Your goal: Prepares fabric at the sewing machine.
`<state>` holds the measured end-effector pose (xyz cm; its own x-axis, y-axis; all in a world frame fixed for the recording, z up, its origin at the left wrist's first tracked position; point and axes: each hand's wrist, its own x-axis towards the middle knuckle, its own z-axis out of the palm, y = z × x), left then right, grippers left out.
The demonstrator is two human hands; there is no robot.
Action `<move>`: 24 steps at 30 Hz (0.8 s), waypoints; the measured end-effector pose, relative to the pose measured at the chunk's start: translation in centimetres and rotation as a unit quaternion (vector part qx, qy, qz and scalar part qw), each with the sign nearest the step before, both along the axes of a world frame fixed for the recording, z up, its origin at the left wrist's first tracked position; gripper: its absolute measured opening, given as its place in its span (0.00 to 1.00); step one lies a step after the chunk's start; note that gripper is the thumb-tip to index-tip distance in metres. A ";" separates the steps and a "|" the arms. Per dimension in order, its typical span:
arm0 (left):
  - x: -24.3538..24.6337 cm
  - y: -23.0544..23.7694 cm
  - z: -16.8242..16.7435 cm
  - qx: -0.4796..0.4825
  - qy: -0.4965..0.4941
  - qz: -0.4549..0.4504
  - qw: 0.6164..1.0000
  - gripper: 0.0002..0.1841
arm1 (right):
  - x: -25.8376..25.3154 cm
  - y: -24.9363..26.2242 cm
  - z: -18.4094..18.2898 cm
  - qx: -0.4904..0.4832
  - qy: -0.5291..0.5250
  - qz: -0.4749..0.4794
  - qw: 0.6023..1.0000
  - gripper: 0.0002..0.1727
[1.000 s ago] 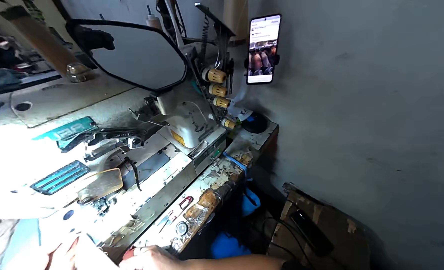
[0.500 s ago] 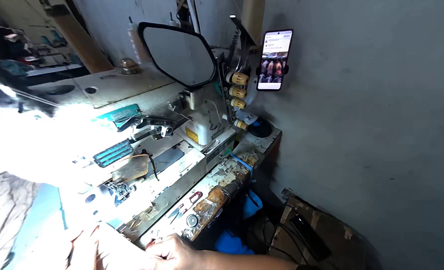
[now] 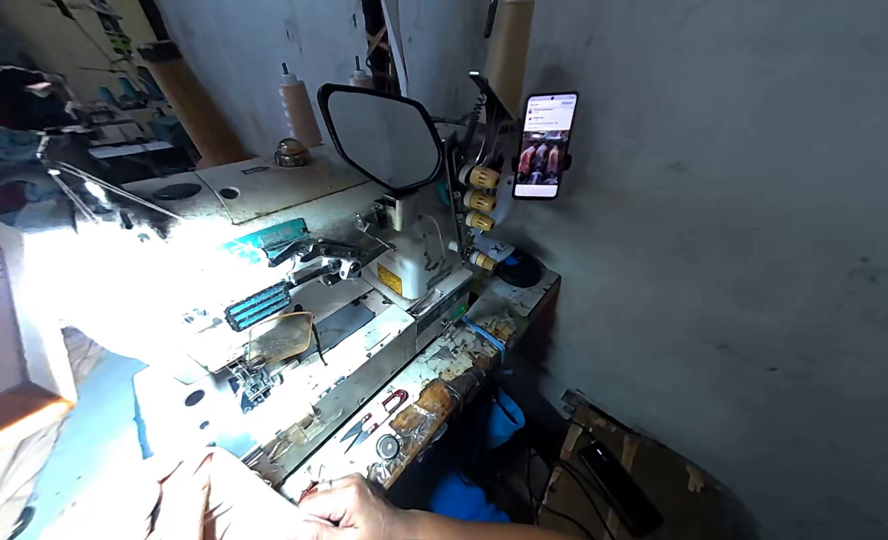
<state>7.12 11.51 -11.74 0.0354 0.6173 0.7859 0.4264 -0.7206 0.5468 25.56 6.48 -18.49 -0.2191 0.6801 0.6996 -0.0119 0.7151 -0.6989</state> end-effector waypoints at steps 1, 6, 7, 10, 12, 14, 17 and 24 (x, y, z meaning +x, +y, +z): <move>0.0 0.0 0.0 -0.002 -0.003 -0.004 1.000 0.07 | 0.0 0.0 -0.1 0.003 0.000 0.000 1.000 0.21; 0.0 -0.1 -0.4 -0.023 -0.019 0.008 1.000 0.08 | -0.1 0.1 -0.3 0.014 0.006 0.001 1.000 0.21; 0.2 -0.2 -0.3 -0.030 -0.025 0.011 0.999 0.06 | -0.1 0.1 -0.3 0.016 0.007 0.000 1.000 0.21; 0.2 -0.1 -0.3 -0.023 -0.019 0.019 0.999 0.06 | -0.1 0.1 -0.3 0.020 0.010 0.002 1.000 0.22; 0.2 -0.2 -0.1 -0.016 -0.003 0.028 0.999 0.07 | 0.0 0.0 -0.2 0.019 0.008 0.004 1.000 0.21; 0.4 -0.3 0.1 -0.007 0.006 0.036 0.999 0.08 | 0.0 0.1 -0.2 0.022 0.007 0.005 1.000 0.21; 0.4 -0.3 0.1 -0.004 0.004 0.031 0.999 0.07 | 0.0 0.1 -0.3 0.025 0.007 0.003 1.000 0.22; 0.0 -0.1 -0.5 -0.017 -0.008 0.030 0.999 0.08 | 0.0 0.0 -0.3 0.017 0.000 0.002 1.000 0.21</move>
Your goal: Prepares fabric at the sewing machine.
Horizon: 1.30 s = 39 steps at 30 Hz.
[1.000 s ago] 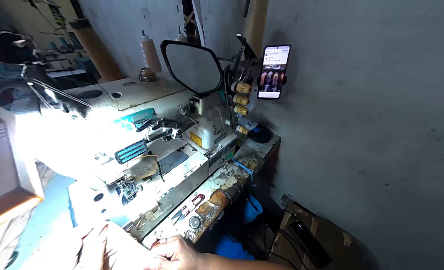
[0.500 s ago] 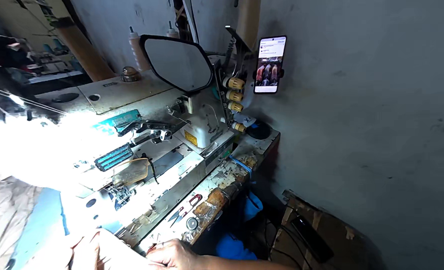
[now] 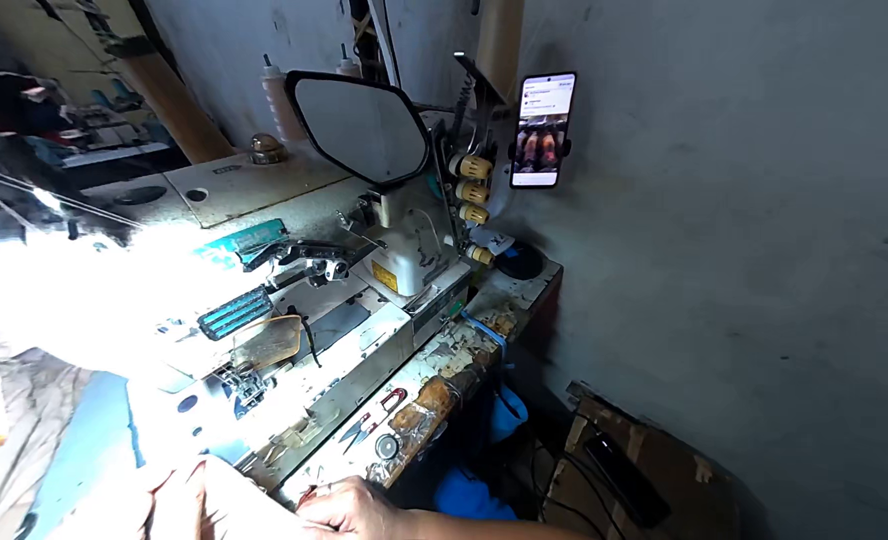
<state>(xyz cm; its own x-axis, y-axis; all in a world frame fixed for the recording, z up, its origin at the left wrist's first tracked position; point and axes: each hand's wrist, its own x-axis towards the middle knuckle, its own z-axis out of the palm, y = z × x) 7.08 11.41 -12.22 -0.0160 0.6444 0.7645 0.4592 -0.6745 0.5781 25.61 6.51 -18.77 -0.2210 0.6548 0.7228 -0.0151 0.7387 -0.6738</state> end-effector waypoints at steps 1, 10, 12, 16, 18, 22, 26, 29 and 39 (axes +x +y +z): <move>0.0 0.1 0.0 0.003 0.000 -0.004 1.000 0.08 | 0.0 0.0 0.0 0.000 -0.001 0.000 1.000 0.21; 0.2 -0.1 0.3 0.004 0.000 -0.014 1.000 0.07 | 0.1 -0.1 0.3 -0.001 -0.001 0.002 1.000 0.21; 0.3 -0.1 0.5 0.010 0.008 -0.008 1.000 0.07 | 0.1 -0.1 0.3 0.000 -0.001 0.004 1.000 0.21; 0.1 0.1 0.3 0.017 0.018 -0.007 1.000 0.08 | 0.1 0.1 0.1 0.003 -0.002 0.007 1.000 0.22; 0.1 0.0 0.4 0.017 0.015 -0.010 1.000 0.07 | 0.1 0.0 0.1 0.003 -0.002 0.005 1.000 0.22; 0.2 0.0 0.5 0.022 0.016 -0.010 1.000 0.07 | 0.1 0.0 0.2 0.003 -0.001 0.003 1.000 0.22; 0.2 0.0 0.4 0.014 0.009 -0.011 1.000 0.07 | 0.1 0.0 0.1 0.001 -0.002 0.004 1.000 0.22; 0.2 -0.1 0.4 -0.003 -0.003 -0.023 1.000 0.06 | 0.2 -0.1 0.2 -0.002 -0.004 0.005 1.000 0.22; 0.3 0.0 0.5 0.016 0.009 -0.018 1.000 0.07 | 0.1 0.1 0.0 0.008 0.001 0.007 1.000 0.21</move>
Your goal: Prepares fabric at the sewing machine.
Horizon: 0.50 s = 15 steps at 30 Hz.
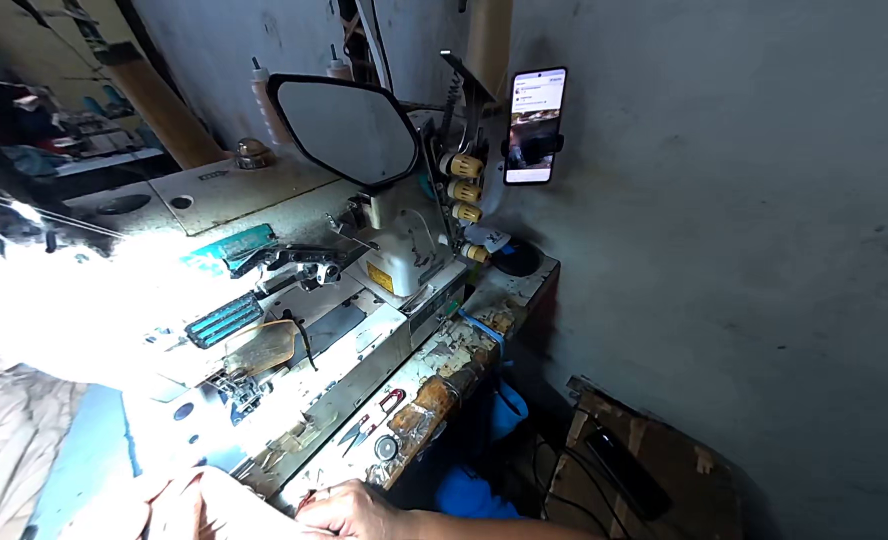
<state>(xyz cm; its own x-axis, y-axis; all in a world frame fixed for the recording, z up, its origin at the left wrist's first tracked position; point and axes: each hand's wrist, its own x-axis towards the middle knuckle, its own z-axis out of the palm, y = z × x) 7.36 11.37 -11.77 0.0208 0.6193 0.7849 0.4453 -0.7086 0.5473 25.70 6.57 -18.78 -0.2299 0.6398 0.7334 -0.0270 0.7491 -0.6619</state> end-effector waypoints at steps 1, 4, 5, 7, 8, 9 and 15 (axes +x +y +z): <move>0.0 0.0 0.0 -0.002 0.000 0.005 1.000 0.08 | 0.0 0.0 0.0 0.000 0.001 0.001 1.000 0.21; 0.2 -0.2 0.1 -0.005 0.005 0.020 1.000 0.07 | 0.0 0.0 0.0 0.001 0.001 0.000 1.000 0.21; 0.2 -0.1 0.1 -0.002 0.001 0.017 1.000 0.07 | 0.0 0.0 0.1 0.000 0.002 0.000 1.000 0.21; 0.1 0.0 0.1 0.004 0.007 0.015 1.000 0.07 | 0.0 -0.1 0.1 0.000 0.002 -0.002 1.000 0.21; 0.1 0.1 0.1 0.008 0.009 0.014 1.000 0.08 | 0.0 -0.1 0.1 0.000 0.002 -0.001 1.000 0.21; 0.0 0.1 0.0 0.011 0.012 0.010 1.000 0.08 | 0.0 -0.1 0.1 0.000 0.003 -0.001 1.000 0.21; 0.0 0.1 0.0 0.003 0.000 0.003 1.000 0.07 | 0.0 0.0 0.0 0.000 -0.001 -0.003 1.000 0.21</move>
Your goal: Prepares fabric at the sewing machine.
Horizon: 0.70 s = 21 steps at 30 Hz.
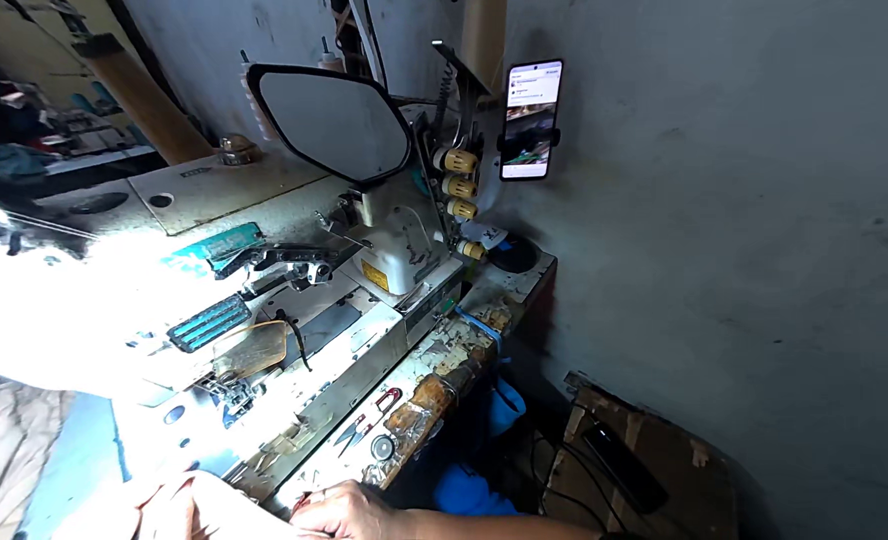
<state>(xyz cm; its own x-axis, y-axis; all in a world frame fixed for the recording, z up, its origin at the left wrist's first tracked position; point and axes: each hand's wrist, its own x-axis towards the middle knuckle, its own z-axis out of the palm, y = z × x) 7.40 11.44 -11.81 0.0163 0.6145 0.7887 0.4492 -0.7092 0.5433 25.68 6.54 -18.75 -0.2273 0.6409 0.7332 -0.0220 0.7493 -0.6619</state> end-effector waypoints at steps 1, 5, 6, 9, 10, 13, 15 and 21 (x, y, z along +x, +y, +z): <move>0.0 0.0 0.0 0.006 0.003 -0.001 1.000 0.07 | 0.0 0.0 0.0 -0.001 -0.001 0.002 1.000 0.21; -0.1 0.1 0.0 0.014 0.021 0.011 1.000 0.09 | 0.0 -0.1 0.1 -0.007 -0.008 0.002 1.000 0.21; -0.1 0.0 0.0 0.009 0.020 0.014 1.000 0.09 | 0.1 -0.1 0.1 -0.008 -0.009 0.002 1.000 0.21; 0.1 0.0 0.1 0.002 0.014 0.017 1.000 0.09 | 0.0 -0.1 0.0 -0.007 -0.007 0.004 1.000 0.21; 0.0 0.0 0.0 0.004 0.013 0.013 1.000 0.09 | 0.0 0.0 0.0 -0.005 -0.006 0.004 1.000 0.21; 0.0 0.0 0.1 -0.002 0.011 -0.001 1.000 0.08 | 0.0 0.0 0.1 -0.006 0.001 0.004 1.000 0.21; 0.1 -0.1 0.3 -0.003 0.013 0.002 1.000 0.08 | 0.0 -0.1 0.2 -0.006 0.000 0.001 1.000 0.21; 0.0 -0.1 0.1 -0.022 -0.003 -0.009 1.000 0.07 | 0.1 -0.2 0.3 -0.004 0.001 -0.003 1.000 0.20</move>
